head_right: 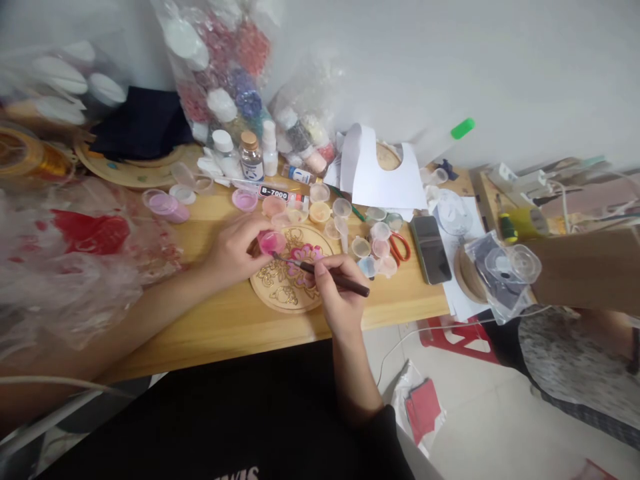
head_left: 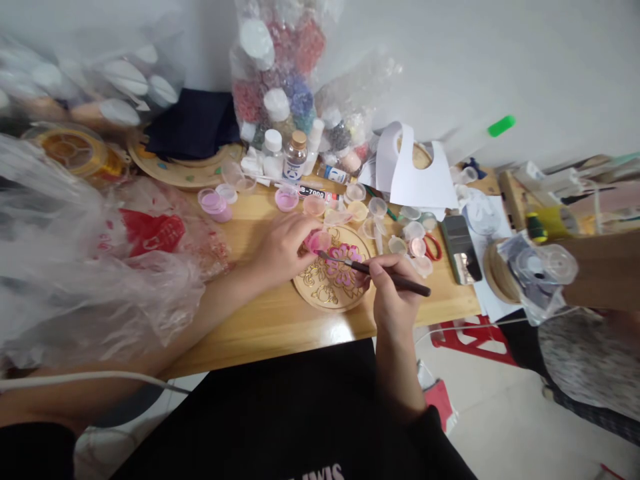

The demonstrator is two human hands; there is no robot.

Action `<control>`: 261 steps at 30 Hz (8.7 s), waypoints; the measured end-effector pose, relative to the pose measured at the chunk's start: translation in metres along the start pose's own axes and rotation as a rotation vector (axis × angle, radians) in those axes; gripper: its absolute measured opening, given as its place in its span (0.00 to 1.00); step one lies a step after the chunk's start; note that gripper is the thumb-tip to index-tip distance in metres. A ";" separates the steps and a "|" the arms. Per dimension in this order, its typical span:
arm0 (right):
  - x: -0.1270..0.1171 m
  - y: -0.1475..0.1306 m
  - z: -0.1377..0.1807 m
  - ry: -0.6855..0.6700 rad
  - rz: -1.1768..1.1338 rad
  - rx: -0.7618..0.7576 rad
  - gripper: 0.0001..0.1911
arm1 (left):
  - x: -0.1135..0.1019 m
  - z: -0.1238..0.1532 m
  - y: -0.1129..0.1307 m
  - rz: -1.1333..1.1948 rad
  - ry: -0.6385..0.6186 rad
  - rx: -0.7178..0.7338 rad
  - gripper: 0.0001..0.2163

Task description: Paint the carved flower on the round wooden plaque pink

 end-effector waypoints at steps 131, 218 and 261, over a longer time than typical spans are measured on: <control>-0.025 0.021 0.015 0.128 0.123 0.149 0.09 | 0.000 -0.001 0.001 0.016 0.004 -0.022 0.08; -0.021 0.023 0.010 0.165 0.103 0.135 0.09 | 0.000 -0.001 0.000 -0.035 0.036 0.021 0.06; -0.025 0.022 0.016 0.162 0.117 0.163 0.09 | 0.001 -0.001 -0.001 0.021 -0.035 -0.066 0.08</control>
Point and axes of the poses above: each hand's wrist, its own z-axis away from the middle knuckle, its own x-axis out of the palm, y = z × x, the point moved 2 cm from there along -z, towards the middle knuckle, and after that the axes turned 12 degrees about -y, right-handed, at the moved point
